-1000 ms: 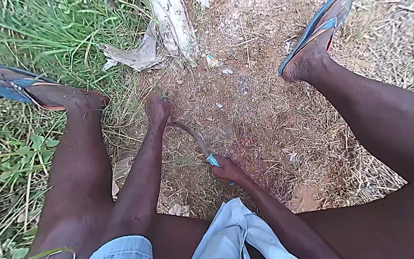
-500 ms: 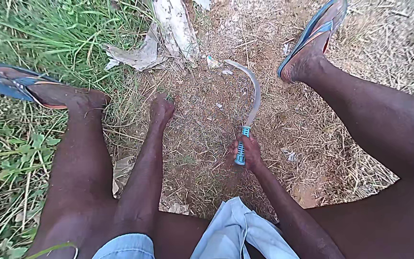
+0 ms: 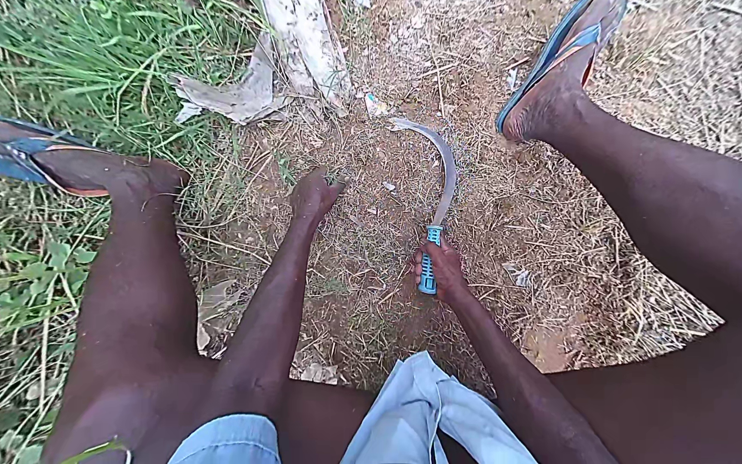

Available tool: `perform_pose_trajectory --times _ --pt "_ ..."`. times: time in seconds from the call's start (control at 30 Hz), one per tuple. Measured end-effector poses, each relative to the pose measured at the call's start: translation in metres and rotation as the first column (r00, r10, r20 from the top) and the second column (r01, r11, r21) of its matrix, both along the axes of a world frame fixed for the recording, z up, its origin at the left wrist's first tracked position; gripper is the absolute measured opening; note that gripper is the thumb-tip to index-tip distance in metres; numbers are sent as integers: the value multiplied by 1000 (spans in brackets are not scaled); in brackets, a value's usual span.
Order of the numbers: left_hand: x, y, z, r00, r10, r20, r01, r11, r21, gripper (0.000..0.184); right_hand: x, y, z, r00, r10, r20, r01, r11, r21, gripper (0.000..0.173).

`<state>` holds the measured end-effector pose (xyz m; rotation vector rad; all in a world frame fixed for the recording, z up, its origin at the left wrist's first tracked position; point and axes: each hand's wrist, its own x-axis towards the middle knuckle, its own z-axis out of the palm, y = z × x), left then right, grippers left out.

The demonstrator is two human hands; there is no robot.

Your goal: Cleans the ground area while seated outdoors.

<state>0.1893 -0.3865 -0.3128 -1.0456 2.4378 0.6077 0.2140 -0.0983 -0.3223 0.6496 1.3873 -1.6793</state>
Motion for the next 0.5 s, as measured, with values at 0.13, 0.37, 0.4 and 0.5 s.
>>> perform_pose_trajectory --times 0.13,0.37,0.4,0.5 --pt "-8 12 0 998 -27 -48 25 999 -39 55 -2 1 -1 1000 9 -2 -9 1000 6 27" --pt "-12 20 11 984 -139 -113 130 988 -81 37 -2 0 14 998 -46 -39 44 998 -40 25" --pt "-15 21 12 982 -150 -117 141 986 -87 35 -2 -1 19 996 -74 -42 72 996 -47 25" --pt "-23 25 15 981 -165 -107 155 983 -94 33 15 0 30 1000 4 -31 -5 1000 -9 21"
